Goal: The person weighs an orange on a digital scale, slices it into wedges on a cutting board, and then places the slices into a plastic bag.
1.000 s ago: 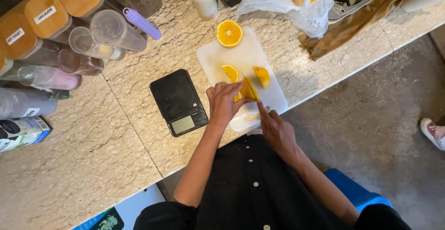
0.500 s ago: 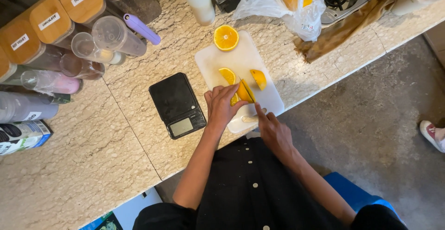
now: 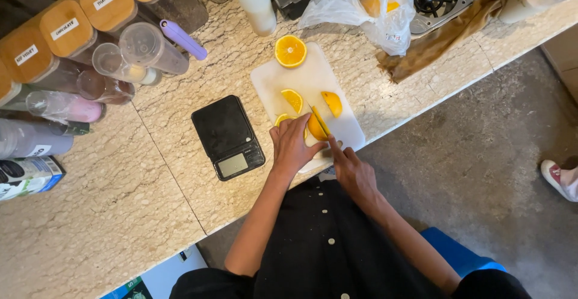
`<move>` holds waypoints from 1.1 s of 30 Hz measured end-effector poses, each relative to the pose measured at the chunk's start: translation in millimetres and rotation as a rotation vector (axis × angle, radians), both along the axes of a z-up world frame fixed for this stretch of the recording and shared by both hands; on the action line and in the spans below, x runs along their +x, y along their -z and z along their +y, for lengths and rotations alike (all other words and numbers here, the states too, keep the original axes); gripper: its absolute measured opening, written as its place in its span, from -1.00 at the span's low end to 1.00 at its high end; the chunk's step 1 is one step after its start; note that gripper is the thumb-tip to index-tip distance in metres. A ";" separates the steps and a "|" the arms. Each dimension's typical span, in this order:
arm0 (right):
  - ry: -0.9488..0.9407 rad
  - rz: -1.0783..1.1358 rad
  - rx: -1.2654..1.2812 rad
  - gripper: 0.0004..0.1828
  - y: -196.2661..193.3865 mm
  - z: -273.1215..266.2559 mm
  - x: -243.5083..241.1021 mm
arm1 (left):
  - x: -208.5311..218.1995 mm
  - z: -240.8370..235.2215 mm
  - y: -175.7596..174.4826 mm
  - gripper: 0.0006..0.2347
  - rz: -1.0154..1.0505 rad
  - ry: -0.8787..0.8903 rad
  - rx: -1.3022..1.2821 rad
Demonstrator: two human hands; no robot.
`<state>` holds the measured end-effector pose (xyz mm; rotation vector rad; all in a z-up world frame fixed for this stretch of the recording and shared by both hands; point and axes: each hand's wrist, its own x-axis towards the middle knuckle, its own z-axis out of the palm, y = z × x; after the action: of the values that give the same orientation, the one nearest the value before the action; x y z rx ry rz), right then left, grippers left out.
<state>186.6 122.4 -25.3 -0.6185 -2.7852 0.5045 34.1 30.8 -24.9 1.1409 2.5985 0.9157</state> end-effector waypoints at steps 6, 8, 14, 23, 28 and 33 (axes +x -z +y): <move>0.015 -0.027 0.169 -0.44 -2.5 -5.7 27.2 | -7.0 2.7 6.1 -0.37 0.129 -0.025 0.056; 0.043 -0.079 -0.001 -0.47 -1.9 -5.2 38.3 | -12.8 2.6 0.9 -0.40 0.195 -0.060 0.090; 0.069 -0.033 -0.337 -0.52 -0.6 4.3 39.8 | -29.8 0.4 -9.1 -0.37 0.165 -0.125 0.128; 0.198 -0.008 -0.653 -0.54 -45.9 22.0 63.3 | -17.0 -28.2 -25.8 -0.37 0.038 -0.242 0.170; 0.234 -0.046 -0.732 -0.56 -32.9 18.2 53.9 | -15.2 -37.3 -17.7 -0.35 0.000 -0.283 0.170; 0.239 0.010 -0.874 -0.57 -27.5 21.4 18.1 | -13.6 -40.1 -18.0 -0.36 -0.025 -0.288 0.168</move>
<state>204.6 143.8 2.2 -1.0730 -2.3214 1.6662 20.5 -9.3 -6.9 0.7923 2.7555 1.2167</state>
